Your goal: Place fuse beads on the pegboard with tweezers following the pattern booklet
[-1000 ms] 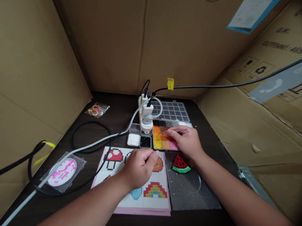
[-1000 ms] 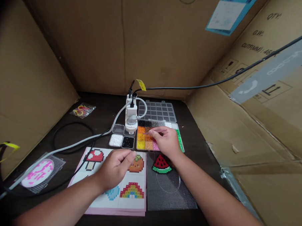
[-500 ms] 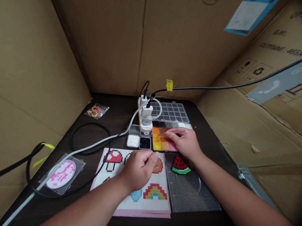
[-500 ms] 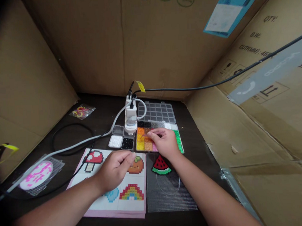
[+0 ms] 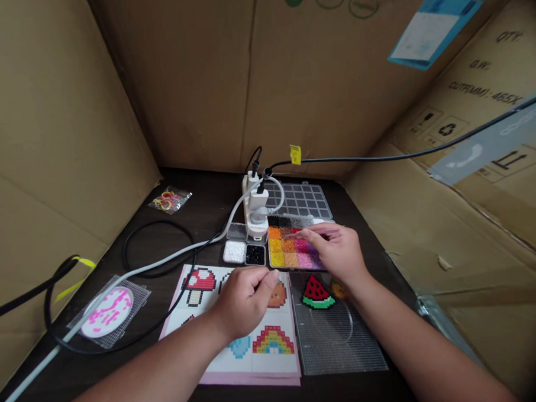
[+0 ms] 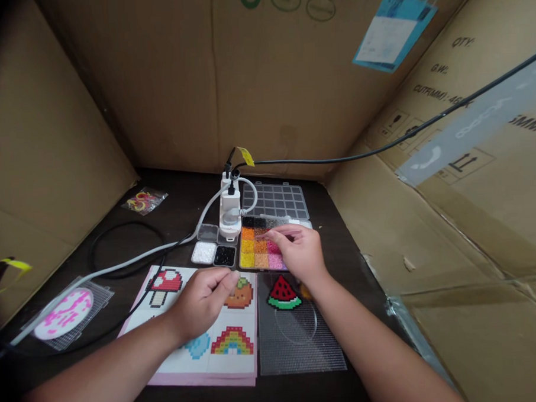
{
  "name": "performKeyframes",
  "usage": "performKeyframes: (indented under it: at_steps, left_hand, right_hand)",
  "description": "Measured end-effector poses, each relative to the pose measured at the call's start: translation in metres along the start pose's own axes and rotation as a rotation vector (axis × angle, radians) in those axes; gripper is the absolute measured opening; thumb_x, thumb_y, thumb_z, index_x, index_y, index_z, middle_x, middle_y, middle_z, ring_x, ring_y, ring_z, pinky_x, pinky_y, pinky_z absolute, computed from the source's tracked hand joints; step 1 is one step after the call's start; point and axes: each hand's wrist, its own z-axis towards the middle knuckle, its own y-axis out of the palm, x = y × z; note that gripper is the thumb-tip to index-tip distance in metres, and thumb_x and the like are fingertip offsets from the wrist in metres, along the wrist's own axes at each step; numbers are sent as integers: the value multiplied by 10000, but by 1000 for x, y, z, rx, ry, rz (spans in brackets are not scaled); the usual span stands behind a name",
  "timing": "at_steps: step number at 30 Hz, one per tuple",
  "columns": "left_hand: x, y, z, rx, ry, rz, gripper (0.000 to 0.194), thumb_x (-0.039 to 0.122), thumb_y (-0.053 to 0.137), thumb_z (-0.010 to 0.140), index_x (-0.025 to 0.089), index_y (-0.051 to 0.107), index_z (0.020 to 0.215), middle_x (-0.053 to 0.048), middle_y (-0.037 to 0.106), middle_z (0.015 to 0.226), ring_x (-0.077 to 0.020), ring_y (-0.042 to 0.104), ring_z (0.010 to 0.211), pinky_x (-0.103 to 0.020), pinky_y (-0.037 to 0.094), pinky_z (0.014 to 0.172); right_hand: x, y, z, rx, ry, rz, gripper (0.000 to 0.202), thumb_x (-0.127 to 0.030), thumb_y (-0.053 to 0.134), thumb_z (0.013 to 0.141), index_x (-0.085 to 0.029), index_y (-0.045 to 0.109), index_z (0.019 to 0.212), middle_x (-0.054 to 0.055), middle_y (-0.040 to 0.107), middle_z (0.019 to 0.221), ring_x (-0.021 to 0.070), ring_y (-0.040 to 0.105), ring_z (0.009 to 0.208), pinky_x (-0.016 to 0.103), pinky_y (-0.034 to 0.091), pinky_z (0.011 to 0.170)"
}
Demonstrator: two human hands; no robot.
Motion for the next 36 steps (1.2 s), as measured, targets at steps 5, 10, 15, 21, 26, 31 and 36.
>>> performKeyframes:
  at_steps: [5,10,15,21,26,31,36]
  left_hand:
    - [-2,0,1,3,-1,-7,436,411,377,934,192,262,575,47,287,562,-105,295,562,-266,240,548]
    - [-4,0,1,5,-7,-4,436,419,385,930,191,277,574,46,292,562,-103,305,561,-260,245,544]
    - [-4,0,1,-9,-24,0,433,427,390,926,190,296,576,46,288,565,-101,300,557,-253,248,531]
    - [-3,-2,0,-26,-56,-17,430,432,405,921,191,325,575,44,295,561,-102,310,548,-240,273,511]
    - [0,-3,-2,-17,-85,22,423,427,411,918,188,391,570,46,319,522,-100,329,507,-231,286,478]
    - [0,-2,-1,-7,-96,42,423,427,414,915,188,419,566,48,349,489,-95,341,471,-221,296,447]
    - [-4,-1,0,-3,-104,48,428,435,412,918,187,445,571,44,382,488,-94,360,463,-218,309,434]
  right_hand:
    - [-7,-12,-2,35,-34,-9,159,-317,749,683,-159,731,692,79,738,710,195,694,676,317,555,666]
    - [-14,-28,-5,96,-26,26,170,-334,765,681,-170,739,713,76,740,718,188,690,661,303,549,635]
    - [-14,-61,-27,213,-40,36,126,-308,772,686,-188,740,712,59,738,704,182,688,668,286,533,603]
    - [13,-96,-84,371,133,59,135,-282,773,675,-158,736,711,68,724,660,82,485,422,222,351,399]
    - [32,-93,-106,450,204,115,145,-287,761,690,-147,724,703,87,732,689,78,472,430,221,321,413]
    - [41,-85,-106,484,253,127,170,-302,753,688,-141,710,722,95,735,701,78,436,406,229,269,406]
    - [44,-85,-107,494,288,166,169,-297,764,673,-141,710,705,97,736,701,69,408,403,227,252,406]
